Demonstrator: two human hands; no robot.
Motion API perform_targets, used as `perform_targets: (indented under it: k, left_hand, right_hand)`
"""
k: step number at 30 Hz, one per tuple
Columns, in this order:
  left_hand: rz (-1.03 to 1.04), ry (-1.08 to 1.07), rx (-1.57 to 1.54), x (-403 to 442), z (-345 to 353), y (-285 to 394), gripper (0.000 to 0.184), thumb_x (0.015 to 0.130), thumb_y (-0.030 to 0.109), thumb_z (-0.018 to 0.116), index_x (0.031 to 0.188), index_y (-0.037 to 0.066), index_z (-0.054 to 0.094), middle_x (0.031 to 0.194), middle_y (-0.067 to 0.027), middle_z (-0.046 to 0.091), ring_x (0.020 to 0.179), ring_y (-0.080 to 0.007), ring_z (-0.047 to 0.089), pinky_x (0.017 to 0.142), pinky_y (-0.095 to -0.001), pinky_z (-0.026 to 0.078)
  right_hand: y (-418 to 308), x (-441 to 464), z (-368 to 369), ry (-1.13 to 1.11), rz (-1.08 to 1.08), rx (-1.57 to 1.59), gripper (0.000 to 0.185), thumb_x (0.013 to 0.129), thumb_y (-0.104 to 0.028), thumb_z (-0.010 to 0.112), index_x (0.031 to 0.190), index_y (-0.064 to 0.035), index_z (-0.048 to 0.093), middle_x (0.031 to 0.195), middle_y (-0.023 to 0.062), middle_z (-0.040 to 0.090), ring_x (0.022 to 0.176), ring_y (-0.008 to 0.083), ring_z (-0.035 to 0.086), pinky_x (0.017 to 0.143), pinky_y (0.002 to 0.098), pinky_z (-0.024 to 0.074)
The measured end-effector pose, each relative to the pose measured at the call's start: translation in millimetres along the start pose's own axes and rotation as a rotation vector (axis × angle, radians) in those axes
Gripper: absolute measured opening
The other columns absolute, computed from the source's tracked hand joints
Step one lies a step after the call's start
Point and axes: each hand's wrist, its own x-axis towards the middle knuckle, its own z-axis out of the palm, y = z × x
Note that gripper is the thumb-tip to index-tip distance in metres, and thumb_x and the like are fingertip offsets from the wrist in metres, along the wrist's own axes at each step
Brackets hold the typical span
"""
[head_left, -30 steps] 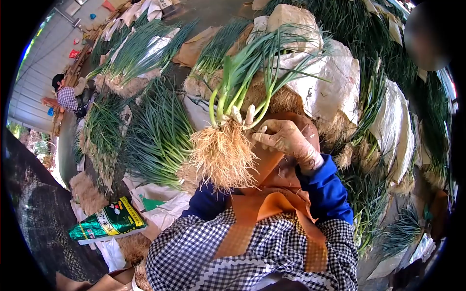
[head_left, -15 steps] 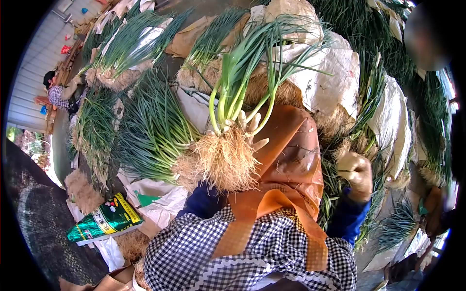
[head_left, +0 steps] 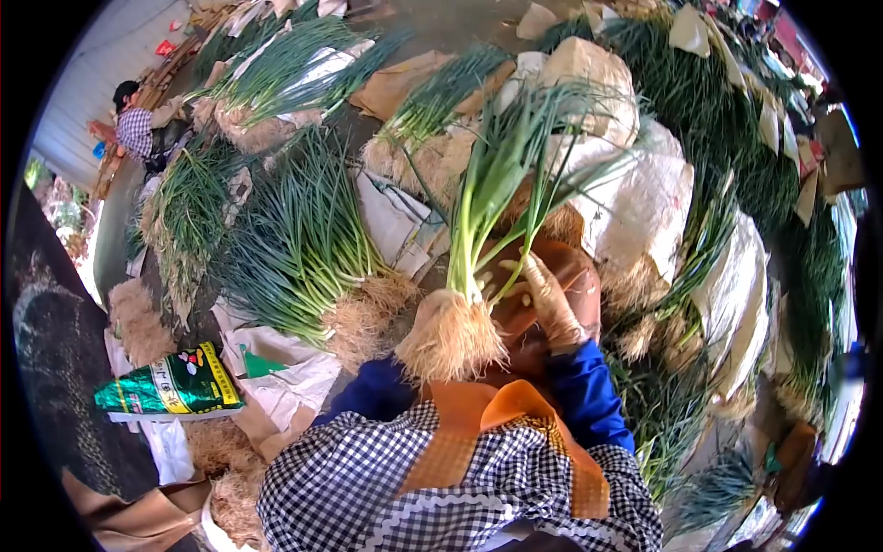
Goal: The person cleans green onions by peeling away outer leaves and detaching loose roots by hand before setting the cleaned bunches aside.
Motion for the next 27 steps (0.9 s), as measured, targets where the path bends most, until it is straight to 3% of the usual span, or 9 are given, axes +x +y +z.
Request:
perform_targets:
  k: [5, 10, 16, 17, 19, 20, 24, 26, 27]
  left_hand:
    - [-0.109, -0.014, 0.621, -28, 2, 25, 0.044, 0.078, 0.012, 0.06, 0.117, -0.003, 0.047, 0.103, -0.0133, 0.059, 0.089, -0.0192, 0.06, 0.082, -0.0307, 0.05]
    - [-0.213, 0.114, 0.838, -78, 18, 53, 0.044, 0.071, 0.008, 0.068, 0.111, -0.001, 0.053, 0.094, -0.0073, 0.062, 0.082, -0.0129, 0.059, 0.069, -0.0238, 0.048]
    - [0.588, 0.356, 1.071, -110, 39, 107, 0.064, 0.066, 0.005, 0.075, 0.123, 0.001, 0.046, 0.105, -0.0064, 0.06, 0.089, -0.0134, 0.058, 0.078, -0.0264, 0.05]
    - [0.607, 0.347, 0.933, -118, 53, 127, 0.063, 0.066, 0.006, 0.075, 0.122, 0.001, 0.047, 0.101, -0.006, 0.061, 0.083, -0.0127, 0.059, 0.073, -0.0253, 0.051]
    - [0.581, 0.394, 0.887, -132, 56, 170, 0.057, 0.067, 0.011, 0.076, 0.117, 0.0, 0.05, 0.095, -0.0087, 0.063, 0.078, -0.0138, 0.061, 0.068, -0.0248, 0.052]
    - [0.537, 0.446, 0.977, -132, 49, 191, 0.053, 0.068, 0.016, 0.077, 0.113, -0.001, 0.053, 0.093, -0.0118, 0.064, 0.078, -0.0156, 0.063, 0.067, -0.0254, 0.053]
    - [0.836, 0.514, 0.821, -102, -23, 237, 0.041, 0.074, 0.023, 0.073, 0.101, -0.002, 0.057, 0.079, -0.0119, 0.065, 0.062, -0.0151, 0.061, 0.057, -0.0233, 0.052]
    - [0.813, 0.608, 0.941, -85, -98, 246, 0.042, 0.076, 0.028, 0.07, 0.102, -0.002, 0.056, 0.08, -0.0123, 0.065, 0.062, -0.0182, 0.061, 0.057, -0.0244, 0.053]
    - [0.708, 0.662, 0.775, -87, -87, 234, 0.042, 0.077, 0.03, 0.063, 0.104, -0.002, 0.06, 0.091, -0.0131, 0.064, 0.082, -0.021, 0.06, 0.074, -0.031, 0.049]
  right_hand:
    - [41, 40, 9, -0.151, -0.006, 0.098, 0.063, 0.092, -0.052, 0.037, 0.134, -0.0055, 0.034, 0.127, 0.0063, 0.048, 0.116, 0.0194, 0.046, 0.097, 0.034, 0.0373]
    - [-24, 27, 92, -0.17, 0.043, 0.565, 0.065, 0.086, -0.058, 0.043, 0.124, -0.005, 0.047, 0.117, 0.0095, 0.055, 0.104, 0.0216, 0.052, 0.092, 0.0352, 0.0421]
    - [-129, 68, 215, -0.628, -0.169, 0.379, 0.06, 0.094, -0.049, 0.032, 0.131, -0.0018, 0.036, 0.126, 0.0115, 0.048, 0.109, 0.0211, 0.051, 0.095, 0.0333, 0.0403]
    - [-124, 111, 226, -0.598, -0.657, -0.07, 0.061, 0.094, -0.048, 0.033, 0.132, -0.0013, 0.035, 0.128, 0.0117, 0.046, 0.11, 0.0211, 0.05, 0.095, 0.0327, 0.0398]
    - [-145, 143, 261, -0.65, -0.652, -0.321, 0.067, 0.092, -0.053, 0.032, 0.134, -0.0007, 0.031, 0.13, 0.0172, 0.043, 0.117, 0.0243, 0.045, 0.1, 0.0354, 0.0353]
    - [-171, 139, 285, -0.733, -0.17, -0.113, 0.073, 0.09, -0.058, 0.031, 0.136, -0.0006, 0.028, 0.13, 0.0225, 0.04, 0.122, 0.0275, 0.04, 0.104, 0.0387, 0.0313]
    - [-142, 158, 281, -0.637, -0.145, -0.393, 0.101, 0.077, -0.072, 0.041, 0.139, 0.0037, 0.013, 0.139, 0.024, 0.029, 0.128, 0.033, 0.032, 0.106, 0.0421, 0.026]
    - [-118, 150, 240, -0.573, -0.099, -0.343, 0.081, 0.084, -0.058, 0.044, 0.136, 0.0015, 0.025, 0.135, 0.021, 0.037, 0.124, 0.0307, 0.038, 0.102, 0.0392, 0.0305]
    - [-112, 142, 219, -0.537, -0.088, -0.35, 0.071, 0.087, -0.051, 0.046, 0.135, -0.0003, 0.032, 0.133, 0.0193, 0.041, 0.121, 0.0288, 0.042, 0.099, 0.0368, 0.0331]
